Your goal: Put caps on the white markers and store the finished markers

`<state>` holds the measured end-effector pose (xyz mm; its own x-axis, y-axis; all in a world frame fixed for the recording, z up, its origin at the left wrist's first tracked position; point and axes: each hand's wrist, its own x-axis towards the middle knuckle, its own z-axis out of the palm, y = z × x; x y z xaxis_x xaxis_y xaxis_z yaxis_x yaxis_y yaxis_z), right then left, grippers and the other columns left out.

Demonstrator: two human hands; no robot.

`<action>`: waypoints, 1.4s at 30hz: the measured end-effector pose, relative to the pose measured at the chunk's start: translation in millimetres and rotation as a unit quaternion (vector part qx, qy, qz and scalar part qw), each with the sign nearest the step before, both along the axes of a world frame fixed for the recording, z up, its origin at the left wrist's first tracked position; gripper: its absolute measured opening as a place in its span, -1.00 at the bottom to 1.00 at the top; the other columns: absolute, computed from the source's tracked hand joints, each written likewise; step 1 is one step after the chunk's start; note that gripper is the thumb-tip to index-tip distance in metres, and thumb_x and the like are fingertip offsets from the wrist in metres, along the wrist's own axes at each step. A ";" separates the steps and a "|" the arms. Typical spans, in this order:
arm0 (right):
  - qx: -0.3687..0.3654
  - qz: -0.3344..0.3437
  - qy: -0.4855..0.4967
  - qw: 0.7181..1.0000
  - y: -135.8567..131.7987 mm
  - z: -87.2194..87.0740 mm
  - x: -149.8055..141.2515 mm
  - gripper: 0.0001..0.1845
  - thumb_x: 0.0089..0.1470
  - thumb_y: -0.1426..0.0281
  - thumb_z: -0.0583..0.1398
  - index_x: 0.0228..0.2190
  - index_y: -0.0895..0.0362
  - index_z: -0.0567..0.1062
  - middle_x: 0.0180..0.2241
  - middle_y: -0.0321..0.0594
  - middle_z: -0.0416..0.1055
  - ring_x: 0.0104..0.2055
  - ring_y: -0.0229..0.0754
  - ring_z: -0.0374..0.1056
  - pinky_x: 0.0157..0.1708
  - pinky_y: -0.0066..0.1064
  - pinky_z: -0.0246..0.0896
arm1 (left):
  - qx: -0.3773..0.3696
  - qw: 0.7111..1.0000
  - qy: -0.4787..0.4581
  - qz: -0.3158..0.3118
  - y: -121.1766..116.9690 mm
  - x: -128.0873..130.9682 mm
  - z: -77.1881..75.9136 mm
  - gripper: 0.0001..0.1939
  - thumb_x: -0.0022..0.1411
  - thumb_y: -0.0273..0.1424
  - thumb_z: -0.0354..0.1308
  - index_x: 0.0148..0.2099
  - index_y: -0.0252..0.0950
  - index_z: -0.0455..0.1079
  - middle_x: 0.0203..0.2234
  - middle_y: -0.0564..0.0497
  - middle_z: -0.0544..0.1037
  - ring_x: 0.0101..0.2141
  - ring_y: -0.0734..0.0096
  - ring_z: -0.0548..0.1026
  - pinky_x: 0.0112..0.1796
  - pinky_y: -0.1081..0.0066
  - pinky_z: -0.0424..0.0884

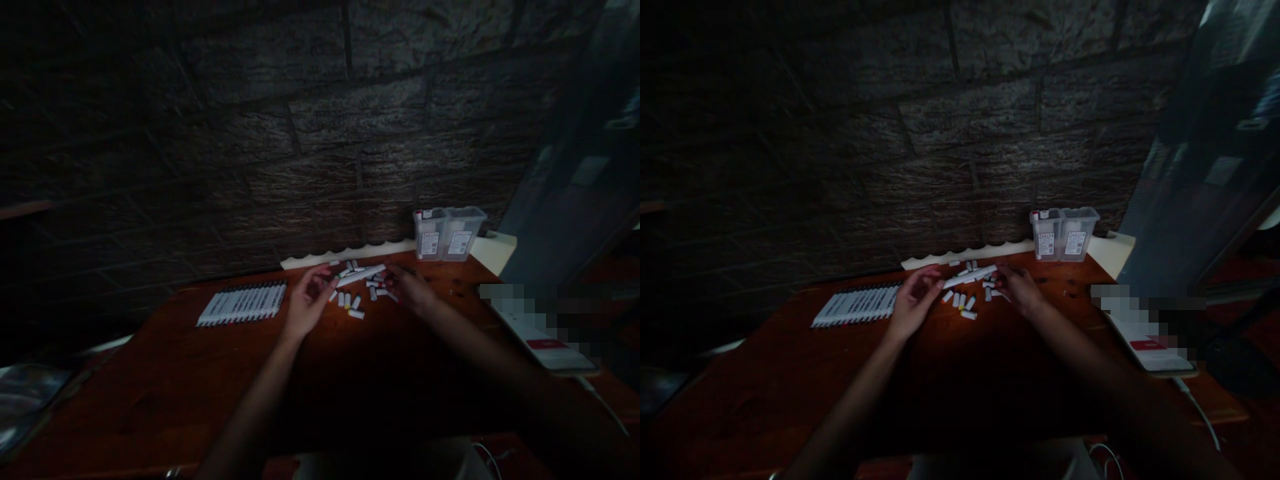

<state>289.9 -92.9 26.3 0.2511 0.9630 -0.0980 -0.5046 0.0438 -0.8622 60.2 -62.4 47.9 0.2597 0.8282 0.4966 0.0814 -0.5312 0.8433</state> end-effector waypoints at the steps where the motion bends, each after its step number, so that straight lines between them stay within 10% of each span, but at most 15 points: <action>1: -0.002 0.015 0.009 1.000 0.6 -1.1 0.8 -0.73 -0.18 0.30 0.39 -0.51 0.14 0.43 -0.56 -0.35 0.38 -0.62 -0.40 0.19 -0.65 -0.56 0.17 | -0.003 1.000 -0.012 -0.011 -1.5 0.2 0.8 -0.58 0.09 -0.30 0.30 0.01 -0.25 0.42 -0.20 -0.02 0.52 -0.33 0.49 0.43 -0.21 0.44 0.38; 15: -0.033 0.143 0.078 0.986 -1.6 -4.6 -5.0 -0.90 0.02 0.46 0.29 -0.43 0.19 0.45 -0.56 -0.34 0.40 -0.61 -0.44 0.22 -0.60 -0.61 0.21 | -0.199 0.953 -0.132 -0.188 -9.9 0.0 -1.7 -0.68 -0.05 -0.44 0.40 -0.17 -0.30 0.53 -0.16 -0.08 0.62 -0.23 0.26 0.60 -0.11 0.30 0.50; 19: -0.022 0.083 0.086 0.993 1.1 6.4 5.3 -0.86 -0.04 0.43 0.31 -0.46 0.19 0.43 -0.58 -0.36 0.38 -0.63 -0.44 0.20 -0.60 -0.60 0.21 | -0.185 0.958 -0.125 -0.179 -6.6 -0.5 0.1 -0.64 0.02 -0.38 0.36 -0.09 -0.28 0.50 -0.20 -0.07 0.62 -0.23 0.28 0.59 -0.18 0.36 0.51; 22: 0.067 -0.083 0.031 0.994 2.3 25.2 29.0 -0.76 -0.10 0.32 0.35 -0.43 0.15 0.42 -0.53 -0.37 0.42 -0.63 -0.45 0.17 -0.64 -0.62 0.11 | -0.180 0.970 -0.111 -0.117 -2.2 -0.1 2.5 -0.62 0.07 -0.32 0.32 -0.04 -0.29 0.46 -0.08 -0.11 0.56 -0.28 0.32 0.58 -0.31 0.42 0.51; 26: 0.195 -0.337 -0.145 0.909 -5.3 47.9 71.1 -0.64 -0.04 0.13 0.29 -0.29 0.12 0.43 -0.46 -0.35 0.45 -0.63 -0.45 0.13 -0.65 -0.61 0.04 | -0.184 0.976 -0.102 -0.055 5.1 -0.7 -1.2 -0.63 0.07 -0.22 0.31 -0.13 -0.34 0.47 -0.34 -0.03 0.58 -0.47 0.48 0.49 -0.42 0.49 0.44; 30: 0.164 -0.442 -0.262 0.842 -13.7 57.8 114.9 -0.52 0.00 0.03 0.21 -0.21 0.17 0.44 -0.41 -0.22 0.48 -0.62 -0.40 0.18 -0.61 -0.55 0.11 | -0.178 0.980 -0.079 -0.030 9.9 -2.1 -5.7 -0.63 0.05 -0.15 0.29 -0.22 -0.35 0.48 -0.50 0.05 0.51 -0.56 0.55 0.36 -0.52 0.54 0.30; 35: 0.054 -0.390 -0.512 0.764 -9.7 84.8 158.3 -0.50 0.09 0.01 0.10 -0.26 0.21 0.50 -0.41 -0.09 0.54 -0.50 -0.22 0.37 -0.49 -0.45 0.22 | -0.184 0.980 -0.071 -0.017 11.0 -2.7 -3.2 -0.56 0.01 -0.08 0.28 -0.24 -0.36 0.48 -0.57 0.07 0.46 -0.59 0.56 0.28 -0.56 0.55 0.19; 39: -0.088 -0.256 -0.742 0.613 9.0 117.7 162.0 -0.54 0.24 0.17 -0.02 -0.24 0.19 0.55 -0.31 -0.05 0.57 -0.29 -0.14 0.48 -0.37 -0.46 0.21 | -0.197 0.977 -0.082 -0.013 11.7 -2.9 -2.6 -0.51 -0.06 -0.03 0.30 -0.25 -0.36 0.47 -0.58 0.07 0.46 -0.61 0.56 0.27 -0.56 0.54 0.17; 42: -0.111 -0.195 -0.788 0.573 31.8 131.4 152.6 -0.63 0.22 0.25 0.03 -0.24 0.15 0.58 -0.20 -0.04 0.56 -0.13 -0.09 0.47 -0.27 -0.46 0.21 | -0.196 0.976 -0.093 -0.012 12.9 -3.4 -3.3 -0.51 -0.07 -0.04 0.31 -0.25 -0.37 0.47 -0.57 0.08 0.47 -0.61 0.56 0.27 -0.56 0.54 0.16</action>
<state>442.5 -61.0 157.7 0.3887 0.8107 0.4378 0.9195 -0.3111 -0.2404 56.7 -49.5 44.6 0.2165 0.9590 0.1829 -0.1006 -0.1645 0.9812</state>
